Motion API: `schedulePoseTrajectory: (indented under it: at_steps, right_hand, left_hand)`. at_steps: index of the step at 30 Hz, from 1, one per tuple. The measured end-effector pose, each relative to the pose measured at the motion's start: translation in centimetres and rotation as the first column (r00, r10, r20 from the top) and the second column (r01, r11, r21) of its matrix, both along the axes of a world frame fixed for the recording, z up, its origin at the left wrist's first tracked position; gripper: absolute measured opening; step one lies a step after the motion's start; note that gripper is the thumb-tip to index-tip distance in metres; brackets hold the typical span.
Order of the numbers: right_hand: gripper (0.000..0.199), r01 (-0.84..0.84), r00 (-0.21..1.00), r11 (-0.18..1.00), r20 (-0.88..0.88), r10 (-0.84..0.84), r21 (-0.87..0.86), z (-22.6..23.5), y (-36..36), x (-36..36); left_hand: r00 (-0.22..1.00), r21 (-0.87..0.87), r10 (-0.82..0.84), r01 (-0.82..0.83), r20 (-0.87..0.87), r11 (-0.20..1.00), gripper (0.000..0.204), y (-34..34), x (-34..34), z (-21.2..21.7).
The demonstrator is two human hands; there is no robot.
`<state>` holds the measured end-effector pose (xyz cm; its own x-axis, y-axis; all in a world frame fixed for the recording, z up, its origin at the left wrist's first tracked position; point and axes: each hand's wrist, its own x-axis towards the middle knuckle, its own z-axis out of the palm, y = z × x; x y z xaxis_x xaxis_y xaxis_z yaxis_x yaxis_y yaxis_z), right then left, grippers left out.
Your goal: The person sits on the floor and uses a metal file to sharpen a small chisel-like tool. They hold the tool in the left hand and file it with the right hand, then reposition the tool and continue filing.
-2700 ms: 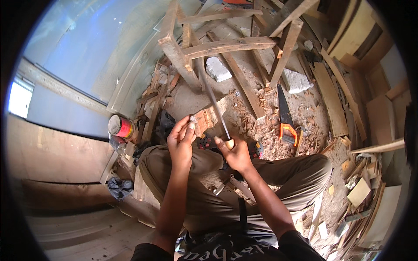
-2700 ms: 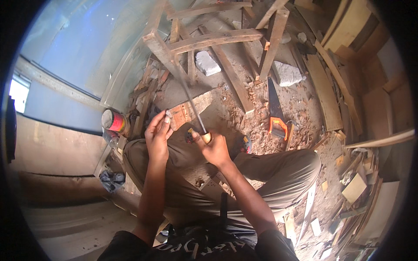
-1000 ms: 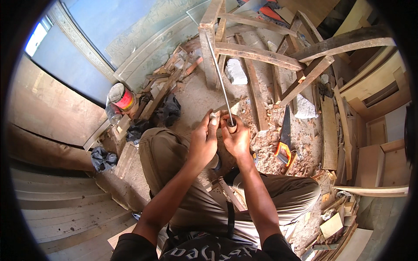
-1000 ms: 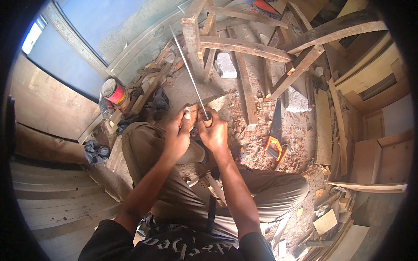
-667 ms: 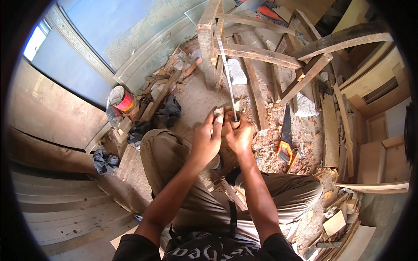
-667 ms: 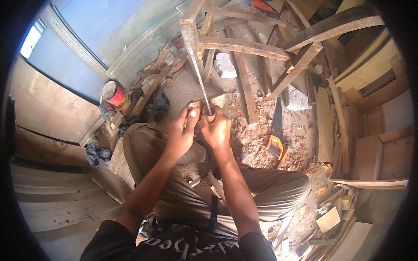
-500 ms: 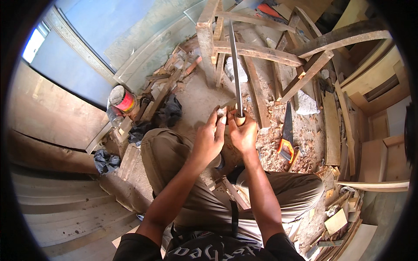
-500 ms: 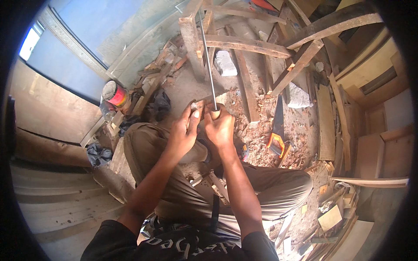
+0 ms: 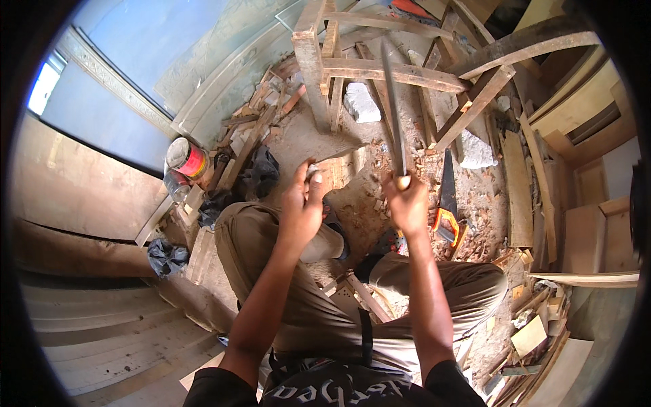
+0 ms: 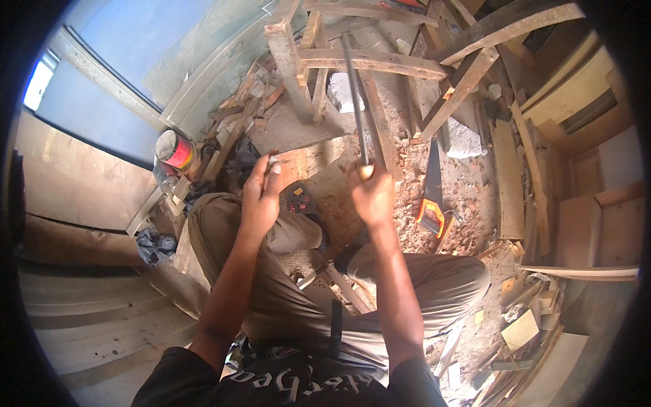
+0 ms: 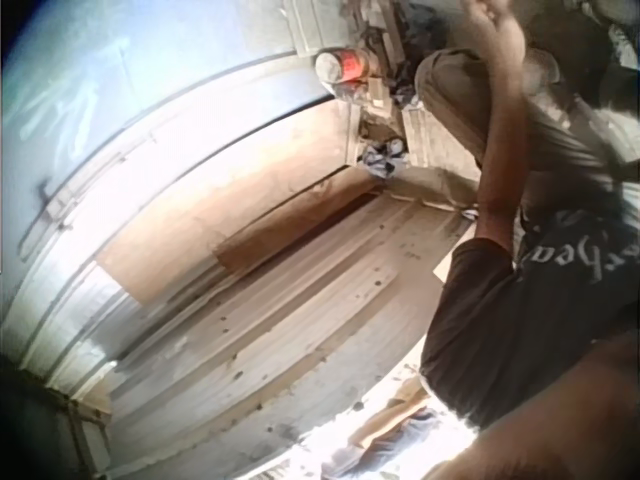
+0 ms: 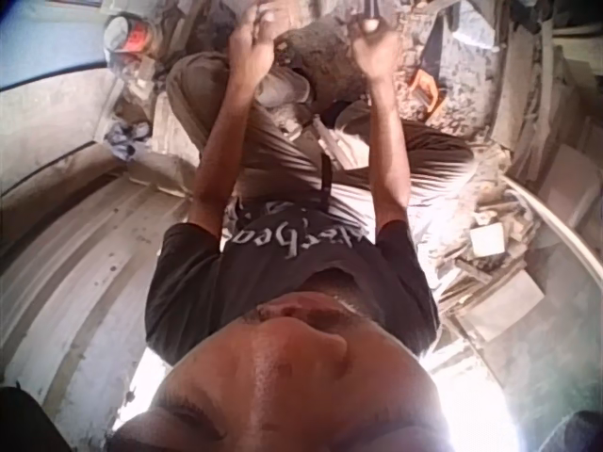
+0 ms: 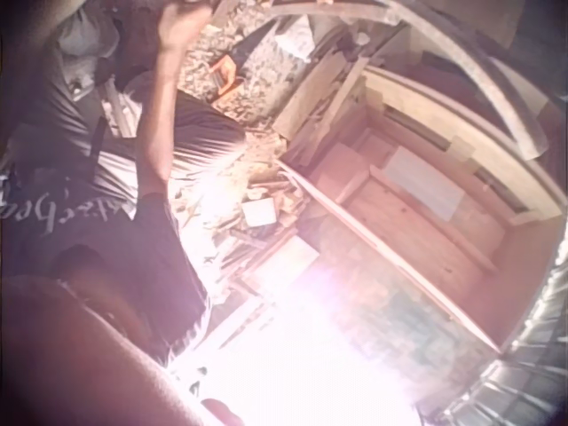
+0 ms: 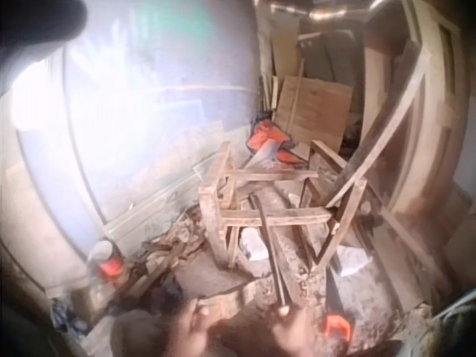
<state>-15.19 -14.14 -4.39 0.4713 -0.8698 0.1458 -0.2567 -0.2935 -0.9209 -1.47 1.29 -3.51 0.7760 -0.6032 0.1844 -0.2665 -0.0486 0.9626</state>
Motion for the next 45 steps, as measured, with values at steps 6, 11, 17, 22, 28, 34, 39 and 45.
schedulePoseTrajectory:
  at_steps: [6,11,17,22,28,34,39,45]
  right_hand:
    - [0.051,-0.106,0.980,0.977,-0.148,0.135,0.185,-3.9,6.9,-1.1]
    - [0.053,-0.231,0.968,0.921,-0.019,0.249,0.315,-2.2,8.6,-1.0]
    - [0.045,-0.302,0.947,0.893,-0.007,0.322,0.333,-2.7,9.2,-1.2]
    - [0.041,-0.339,0.940,0.891,0.077,0.332,0.300,-3.1,9.7,-1.3]
    - [0.040,-0.308,0.947,0.885,0.026,0.320,0.349,-2.9,9.3,-1.6]
    - [0.045,-0.143,0.972,0.911,0.226,0.057,0.386,-5.6,9.1,-0.9]
    - [0.036,-0.103,0.966,0.812,0.251,-0.055,0.575,-4.6,7.7,-1.0]
    - [0.047,-0.070,0.973,0.850,0.223,-0.057,0.522,-4.5,6.9,-1.4]
  left_hand:
    - [0.894,-0.050,0.044,-0.074,-0.447,0.996,0.040,0.8,1.3,-0.5]
    - [0.838,-0.071,0.033,-0.086,-0.545,0.994,0.045,1.0,2.2,0.9]
    - [0.747,-0.265,-0.076,-0.138,-0.661,0.954,0.034,1.7,2.9,0.2]
    - [0.764,-0.240,-0.078,-0.104,-0.641,0.965,0.032,1.1,2.5,0.7]
    - [0.764,-0.236,-0.042,-0.146,-0.644,0.961,0.032,1.1,2.6,0.6]
    - [0.788,-0.123,0.036,-0.140,-0.614,0.982,0.033,0.5,2.2,1.6]
    - [0.799,-0.118,0.013,-0.104,-0.601,0.987,0.028,1.2,2.7,1.0]
    - [0.926,-0.012,-0.162,0.168,-0.341,0.986,0.052,1.3,1.8,0.7]
